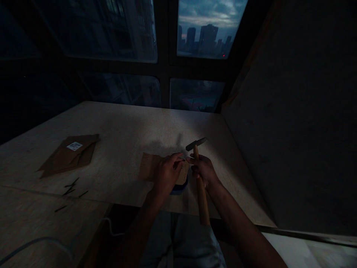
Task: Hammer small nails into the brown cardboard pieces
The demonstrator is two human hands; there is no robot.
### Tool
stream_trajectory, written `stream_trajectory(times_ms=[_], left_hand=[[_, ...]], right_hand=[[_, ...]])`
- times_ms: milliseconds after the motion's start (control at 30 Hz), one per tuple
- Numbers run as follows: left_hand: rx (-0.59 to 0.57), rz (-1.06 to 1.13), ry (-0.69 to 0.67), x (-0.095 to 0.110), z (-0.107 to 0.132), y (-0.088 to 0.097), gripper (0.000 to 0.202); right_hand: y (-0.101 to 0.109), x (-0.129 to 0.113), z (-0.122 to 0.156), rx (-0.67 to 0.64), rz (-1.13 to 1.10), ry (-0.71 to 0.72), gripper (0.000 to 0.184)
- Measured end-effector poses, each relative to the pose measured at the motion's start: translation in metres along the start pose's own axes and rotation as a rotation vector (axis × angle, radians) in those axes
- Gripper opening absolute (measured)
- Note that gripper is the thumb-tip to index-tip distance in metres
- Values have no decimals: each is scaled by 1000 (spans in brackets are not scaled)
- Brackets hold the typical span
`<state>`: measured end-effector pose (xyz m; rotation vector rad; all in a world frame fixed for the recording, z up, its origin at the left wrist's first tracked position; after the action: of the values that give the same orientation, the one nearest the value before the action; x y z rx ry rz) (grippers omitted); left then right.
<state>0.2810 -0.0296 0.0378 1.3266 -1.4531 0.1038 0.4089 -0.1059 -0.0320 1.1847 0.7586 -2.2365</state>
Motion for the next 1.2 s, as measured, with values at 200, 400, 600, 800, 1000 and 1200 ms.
stream_trajectory(times_ms=[200, 400, 600, 800, 1000, 1200], left_hand=[[-13, 11, 22, 7, -9, -7, 27], [-50, 55, 106, -13, -5, -24, 26], [-68, 76, 143, -32, -1, -30, 20], [-58, 151, 153, -39, -3, -30, 18], [-40, 202, 163, -47, -1, -30, 13], [-34, 154, 153, -46, 4, -31, 16]], right_hand=[[3, -10, -5, -56, -22, -28, 32], [11, 4, -17, -23, -3, -44, 26], [16, 20, -23, 13, 20, -52, 23], [14, 16, -24, 24, 73, -8, 32], [19, 8, -22, 57, 195, 114, 36], [30, -27, 31, -18, 285, 273, 41]])
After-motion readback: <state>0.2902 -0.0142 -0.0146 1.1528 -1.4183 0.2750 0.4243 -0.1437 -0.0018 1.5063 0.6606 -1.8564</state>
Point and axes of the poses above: each hand's wrist, its own z-axis away from the middle knuckle, its own y-axis out of the back of the hand, x = y × z, the point moved 10 cm from there along -z, towards the middle knuckle, and after that the axes turned 5 degrees about -y, right-handed, at the moved point
